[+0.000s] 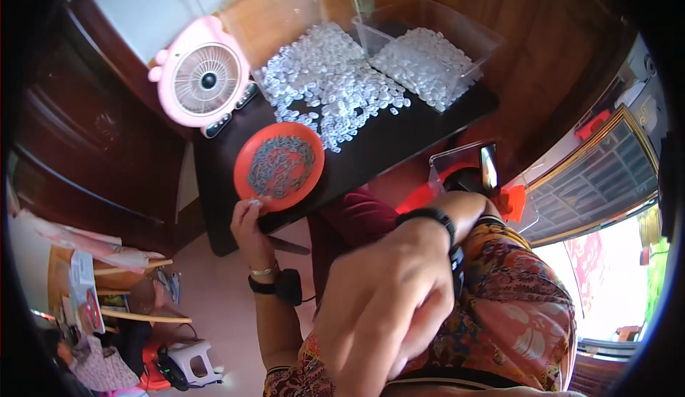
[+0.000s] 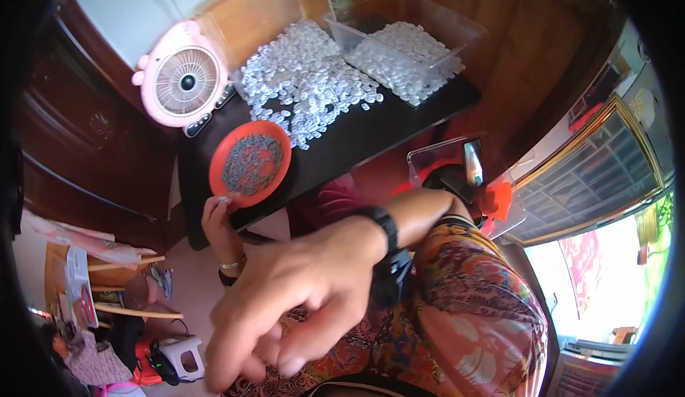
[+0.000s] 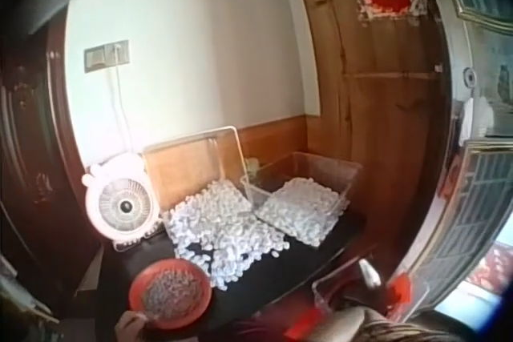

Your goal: Assembling small white plastic components by inserting metal rings.

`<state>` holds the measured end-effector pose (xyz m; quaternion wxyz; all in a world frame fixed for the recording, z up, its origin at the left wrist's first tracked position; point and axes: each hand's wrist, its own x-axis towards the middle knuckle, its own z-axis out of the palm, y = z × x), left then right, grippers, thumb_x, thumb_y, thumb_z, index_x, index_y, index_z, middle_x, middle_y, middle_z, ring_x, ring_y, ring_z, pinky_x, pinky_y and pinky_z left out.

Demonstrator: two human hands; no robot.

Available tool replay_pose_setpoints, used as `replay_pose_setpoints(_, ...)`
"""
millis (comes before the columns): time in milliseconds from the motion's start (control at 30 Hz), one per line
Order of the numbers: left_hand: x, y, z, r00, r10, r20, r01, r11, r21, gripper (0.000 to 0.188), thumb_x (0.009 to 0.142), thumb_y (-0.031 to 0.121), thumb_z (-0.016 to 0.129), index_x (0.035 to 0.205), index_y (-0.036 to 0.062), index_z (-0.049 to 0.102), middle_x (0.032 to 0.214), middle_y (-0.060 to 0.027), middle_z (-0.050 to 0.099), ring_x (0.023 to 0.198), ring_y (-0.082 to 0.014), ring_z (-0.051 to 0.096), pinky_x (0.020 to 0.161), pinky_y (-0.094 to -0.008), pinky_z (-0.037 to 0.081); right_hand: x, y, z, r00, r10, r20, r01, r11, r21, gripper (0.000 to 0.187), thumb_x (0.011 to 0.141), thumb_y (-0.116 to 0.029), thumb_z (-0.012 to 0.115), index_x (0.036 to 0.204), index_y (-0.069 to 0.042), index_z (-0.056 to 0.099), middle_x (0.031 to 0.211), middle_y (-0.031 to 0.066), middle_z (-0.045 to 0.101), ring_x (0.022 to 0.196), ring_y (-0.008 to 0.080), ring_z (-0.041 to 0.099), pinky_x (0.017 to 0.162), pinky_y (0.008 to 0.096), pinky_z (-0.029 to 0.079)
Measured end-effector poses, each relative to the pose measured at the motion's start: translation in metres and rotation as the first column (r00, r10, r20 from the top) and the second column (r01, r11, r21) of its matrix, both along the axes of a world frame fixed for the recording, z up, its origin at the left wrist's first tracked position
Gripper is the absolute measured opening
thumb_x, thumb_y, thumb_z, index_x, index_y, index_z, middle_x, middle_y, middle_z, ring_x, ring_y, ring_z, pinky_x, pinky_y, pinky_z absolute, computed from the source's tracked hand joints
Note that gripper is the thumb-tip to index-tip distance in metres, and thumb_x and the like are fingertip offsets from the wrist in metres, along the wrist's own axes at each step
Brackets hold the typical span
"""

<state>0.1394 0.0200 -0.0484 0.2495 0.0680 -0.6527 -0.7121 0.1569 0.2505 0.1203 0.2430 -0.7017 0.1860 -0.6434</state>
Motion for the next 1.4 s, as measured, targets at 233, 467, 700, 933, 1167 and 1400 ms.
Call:
replay_pose_setpoints(233, -0.008, -0.004, -0.001, 0.997, -0.075, -0.008, 0.076, 0.993, 0.085, 0.012, 0.088, 0.008, 0.050, 0.085, 0.0002, 0.059, 0.087, -0.0079, 0.065, 0.074, -0.0111, 0.052, 0.072, -0.0240, 0.041, 0.003, -0.024, -0.007, 0.866, 0.247, 0.434, -0.167, 0.962, -0.215, 0.028, 0.095, -0.011, 0.048, 0.114, 0.008, 0.057, 0.111, 0.0202, 0.063, 0.081, 0.0315, 0.064, 0.067, 0.0356, 0.052)
replay_pose_setpoints(467, -0.004, -0.012, -0.009, 0.997, -0.066, -0.038, 0.067, 0.997, 0.041, 0.012, 0.088, 0.006, 0.048, 0.087, -0.0005, 0.058, 0.092, -0.0122, 0.065, 0.080, -0.0139, 0.056, 0.072, -0.0260, 0.042, -0.081, -0.003, -0.004, 0.610, -0.430, -0.666, 0.571, 0.821, -0.008, 0.008, 0.080, -0.012, 0.060, 0.086, -0.007, 0.058, 0.079, 0.0091, 0.057, 0.069, 0.0280, 0.058, 0.058, 0.0392, 0.049)
replay_pose_setpoints(700, -0.005, -0.003, 0.002, 0.993, -0.101, -0.065, 0.101, 0.995, 0.001, 0.016, 0.088, 0.007, 0.047, 0.086, -0.0024, 0.060, 0.093, -0.0135, 0.064, 0.082, -0.0163, 0.057, 0.073, -0.0271, 0.043, -0.257, 0.000, -0.071, -0.019, -0.527, -0.850, 0.996, 0.065, -0.062, 0.017, 0.080, -0.013, 0.063, 0.095, -0.005, 0.065, 0.088, 0.0114, 0.065, 0.084, 0.0289, 0.064, 0.072, 0.0380, 0.050)
replay_pose_setpoints(933, 0.000, -0.003, 0.003, 0.994, -0.093, -0.056, 0.093, 0.996, 0.002, 0.017, 0.088, 0.007, 0.047, 0.089, -0.0031, 0.061, 0.094, -0.0136, 0.063, 0.084, -0.0164, 0.057, 0.075, -0.0269, 0.043, -0.304, -0.018, -0.104, -0.056, -0.277, -0.959, 0.998, -0.010, -0.056, 0.029, 0.073, -0.018, 0.066, 0.100, -0.007, 0.066, 0.090, 0.0121, 0.067, 0.087, 0.0306, 0.063, 0.076, 0.0398, 0.049)
replay_pose_setpoints(1167, -0.002, -0.004, 0.003, 0.992, -0.113, -0.060, 0.114, 0.993, 0.018, 0.017, 0.088, 0.007, 0.047, 0.090, -0.0033, 0.061, 0.095, -0.0135, 0.064, 0.086, -0.0169, 0.058, 0.075, -0.0268, 0.043, -0.309, -0.030, -0.126, -0.120, -0.237, -0.964, 0.993, -0.051, -0.111, 0.017, 0.072, -0.013, 0.064, 0.087, -0.008, 0.067, 0.084, 0.0147, 0.066, 0.083, 0.0333, 0.063, 0.072, 0.0427, 0.049)
replay_pose_setpoints(1400, -0.001, -0.007, 0.004, 0.990, -0.125, -0.064, 0.127, 0.991, 0.033, 0.016, 0.088, 0.007, 0.048, 0.088, -0.0031, 0.061, 0.093, -0.0132, 0.064, 0.086, -0.0172, 0.058, 0.076, -0.0272, 0.044, -0.311, -0.031, -0.131, -0.192, -0.392, -0.900, 0.981, -0.051, -0.187, 0.014, 0.073, -0.010, 0.063, 0.086, -0.005, 0.067, 0.082, 0.0157, 0.066, 0.081, 0.0333, 0.065, 0.071, 0.0410, 0.051)
